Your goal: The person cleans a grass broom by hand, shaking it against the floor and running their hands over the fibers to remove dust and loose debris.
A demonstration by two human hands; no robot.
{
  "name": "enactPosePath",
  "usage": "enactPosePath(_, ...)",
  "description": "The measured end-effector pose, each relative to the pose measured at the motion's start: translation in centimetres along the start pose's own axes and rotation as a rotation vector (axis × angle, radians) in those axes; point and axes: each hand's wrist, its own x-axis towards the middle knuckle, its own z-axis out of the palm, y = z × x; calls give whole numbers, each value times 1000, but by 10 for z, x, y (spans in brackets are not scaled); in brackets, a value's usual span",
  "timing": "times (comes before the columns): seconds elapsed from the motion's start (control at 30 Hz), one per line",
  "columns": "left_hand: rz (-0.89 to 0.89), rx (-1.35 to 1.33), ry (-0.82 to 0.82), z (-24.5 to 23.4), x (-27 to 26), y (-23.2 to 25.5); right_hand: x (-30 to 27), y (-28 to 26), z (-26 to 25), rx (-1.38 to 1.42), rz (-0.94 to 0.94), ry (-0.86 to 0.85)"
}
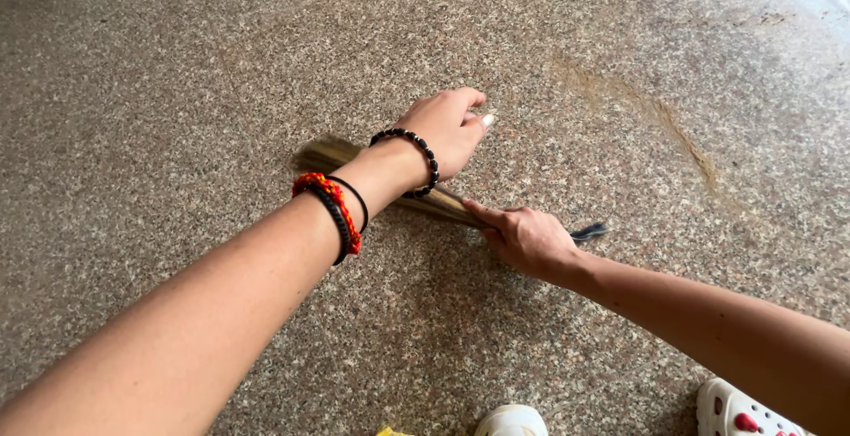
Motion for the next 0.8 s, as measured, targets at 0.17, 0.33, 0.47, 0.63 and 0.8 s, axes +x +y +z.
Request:
enactPosePath(0.17,69,53,56,0,0,2,-3,7,-13,-45,177,-68)
enactPosePath(0.33,123,51,111,-6,-6,0,-10,13,-20,10,271,-51)
enactPosePath(0.47,15,45,34,-12,-17,5,-10,22,-24,44,295,-2)
enactPosePath(0.63,17,66,39,-17,-29,3,-9,24,-17,62,137,152)
enactPosePath(0.8,-28,46,26,-28,-42,-4,-11,-2,4,95,0,132)
